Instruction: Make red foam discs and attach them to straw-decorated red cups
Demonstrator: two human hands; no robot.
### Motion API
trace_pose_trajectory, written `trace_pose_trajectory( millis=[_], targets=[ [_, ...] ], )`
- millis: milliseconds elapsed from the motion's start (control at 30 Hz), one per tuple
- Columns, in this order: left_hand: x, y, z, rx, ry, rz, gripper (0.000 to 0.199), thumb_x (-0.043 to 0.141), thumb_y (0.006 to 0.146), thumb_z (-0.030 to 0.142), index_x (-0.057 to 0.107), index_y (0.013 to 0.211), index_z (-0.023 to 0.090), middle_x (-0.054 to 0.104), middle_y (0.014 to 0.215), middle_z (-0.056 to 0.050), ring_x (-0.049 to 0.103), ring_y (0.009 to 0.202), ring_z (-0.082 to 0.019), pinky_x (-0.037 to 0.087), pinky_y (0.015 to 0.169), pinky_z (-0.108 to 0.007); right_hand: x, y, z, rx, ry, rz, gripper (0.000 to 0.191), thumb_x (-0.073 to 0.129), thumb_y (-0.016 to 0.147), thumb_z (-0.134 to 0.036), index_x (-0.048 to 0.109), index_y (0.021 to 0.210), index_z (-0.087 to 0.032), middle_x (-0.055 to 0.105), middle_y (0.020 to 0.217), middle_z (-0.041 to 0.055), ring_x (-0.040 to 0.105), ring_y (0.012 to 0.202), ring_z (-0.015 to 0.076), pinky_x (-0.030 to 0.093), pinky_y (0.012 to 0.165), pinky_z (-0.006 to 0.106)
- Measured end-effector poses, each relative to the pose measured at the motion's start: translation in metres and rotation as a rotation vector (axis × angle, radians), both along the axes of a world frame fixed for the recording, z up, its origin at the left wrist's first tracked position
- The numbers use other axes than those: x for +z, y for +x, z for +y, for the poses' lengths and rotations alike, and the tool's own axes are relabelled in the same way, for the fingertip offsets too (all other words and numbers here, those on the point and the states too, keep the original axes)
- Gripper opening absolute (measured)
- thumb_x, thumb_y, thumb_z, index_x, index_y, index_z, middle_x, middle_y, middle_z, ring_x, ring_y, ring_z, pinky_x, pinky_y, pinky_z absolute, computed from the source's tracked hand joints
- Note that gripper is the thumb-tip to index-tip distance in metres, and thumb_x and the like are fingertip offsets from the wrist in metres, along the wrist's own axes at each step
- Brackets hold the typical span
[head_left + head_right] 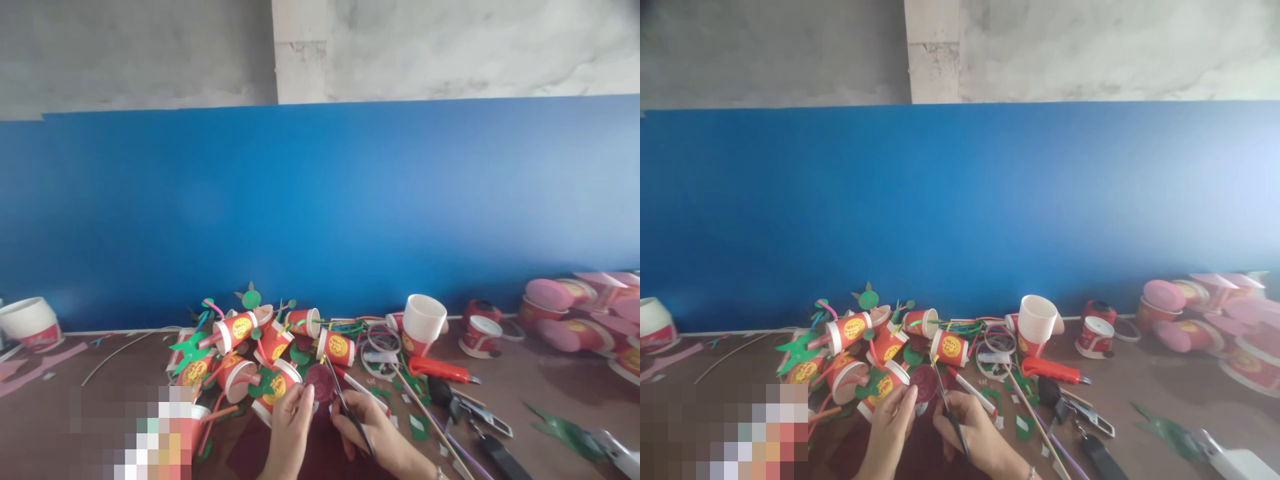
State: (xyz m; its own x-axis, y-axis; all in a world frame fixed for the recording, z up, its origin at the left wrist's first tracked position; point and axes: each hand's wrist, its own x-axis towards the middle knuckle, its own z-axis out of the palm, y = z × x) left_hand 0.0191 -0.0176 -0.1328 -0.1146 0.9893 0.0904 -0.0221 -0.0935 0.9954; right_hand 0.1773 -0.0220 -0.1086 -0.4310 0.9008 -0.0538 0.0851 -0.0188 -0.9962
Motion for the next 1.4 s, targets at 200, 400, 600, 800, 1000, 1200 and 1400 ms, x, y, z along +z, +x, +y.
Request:
trace_pose_trajectory(
  millis=[200, 400, 600, 800, 1000, 1200, 1400],
  targets=[
    [-0.002, 0.001, 0.000, -0.014, -0.007, -0.008, 0.054, 0.054, 0.073, 0.069, 0.035, 0.054, 0.022, 0.025, 0.045, 0.008, 0.022, 0.044, -0.009, 0.018, 0.043, -0.023, -0.006, 0.002, 0.002, -0.003, 0.007, -0.023, 0.035, 0.064, 0.076, -0.049, 0.051, 0.071, -0.017, 0.050, 0.043, -0.0061, 0.045, 0.036, 0.0074, 0.031, 0.038, 0.016],
    [0.000, 0.001, -0.001, -0.033, 0.020, 0.004, 0.054, 0.054, 0.075, 0.067, 0.031, 0.055, 0.022, 0.023, 0.049, 0.008, 0.021, 0.046, -0.009, 0.018, 0.044, -0.023, -0.009, 0.003, 0.002, 0.006, 0.018, -0.011, 0.033, 0.063, 0.078, -0.046, 0.050, 0.071, -0.017, 0.049, 0.042, -0.0065, 0.043, 0.035, 0.0068, 0.030, 0.037, 0.016],
    [-0.005, 0.000, 0.001, -0.051, 0.000, -0.001, 0.053, 0.052, 0.077, 0.067, 0.030, 0.057, 0.022, 0.020, 0.048, 0.009, 0.018, 0.044, -0.008, 0.015, 0.043, -0.023, -0.007, 0.003, 0.002, 0.010, 0.022, -0.001, 0.033, 0.062, 0.078, -0.046, 0.048, 0.069, -0.017, 0.047, 0.041, -0.0069, 0.042, 0.034, 0.0062, 0.028, 0.036, 0.015],
    [-0.008, 0.000, 0.001, -0.084, -0.001, -0.006, 0.053, 0.053, 0.076, 0.066, 0.030, 0.056, 0.023, 0.021, 0.046, 0.010, 0.019, 0.043, -0.008, 0.015, 0.043, -0.023, -0.006, 0.003, 0.003, -0.010, 0.017, -0.025, 0.038, 0.065, 0.074, -0.050, 0.047, 0.066, -0.018, 0.044, 0.038, -0.0077, 0.040, 0.030, 0.0062, 0.024, 0.033, 0.015],
    [-0.003, 0.001, -0.001, -0.084, 0.023, -0.006, 0.052, 0.052, 0.078, 0.063, 0.035, 0.052, 0.021, 0.028, 0.043, 0.009, 0.025, 0.041, -0.008, 0.019, 0.043, -0.023, -0.005, 0.004, 0.003, -0.029, 0.001, 0.020, 0.035, 0.065, 0.075, -0.049, 0.049, 0.068, -0.018, 0.048, 0.039, -0.0067, 0.041, 0.032, 0.0063, 0.024, 0.034, 0.015],
    [0.004, 0.000, -0.001, -0.003, 0.050, 0.006, 0.052, 0.052, 0.080, 0.059, 0.037, 0.048, 0.021, 0.030, 0.041, 0.008, 0.029, 0.040, -0.009, 0.022, 0.043, -0.024, 0.002, 0.002, -0.002, 0.028, -0.009, -0.009, 0.034, 0.061, 0.078, -0.049, 0.051, 0.071, -0.017, 0.052, 0.043, -0.0050, 0.039, 0.035, 0.0057, 0.027, 0.037, 0.016],
    [0.001, -0.001, -0.001, 0.002, 0.053, 0.017, 0.051, 0.052, 0.080, 0.058, 0.038, 0.048, 0.021, 0.031, 0.042, 0.007, 0.030, 0.042, -0.010, 0.023, 0.045, -0.024, 0.002, 0.000, -0.004, 0.021, 0.022, -0.043, 0.032, 0.059, 0.080, -0.046, 0.050, 0.072, -0.017, 0.052, 0.044, -0.0046, 0.045, 0.038, 0.0069, 0.030, 0.039, 0.016]
  ],
)
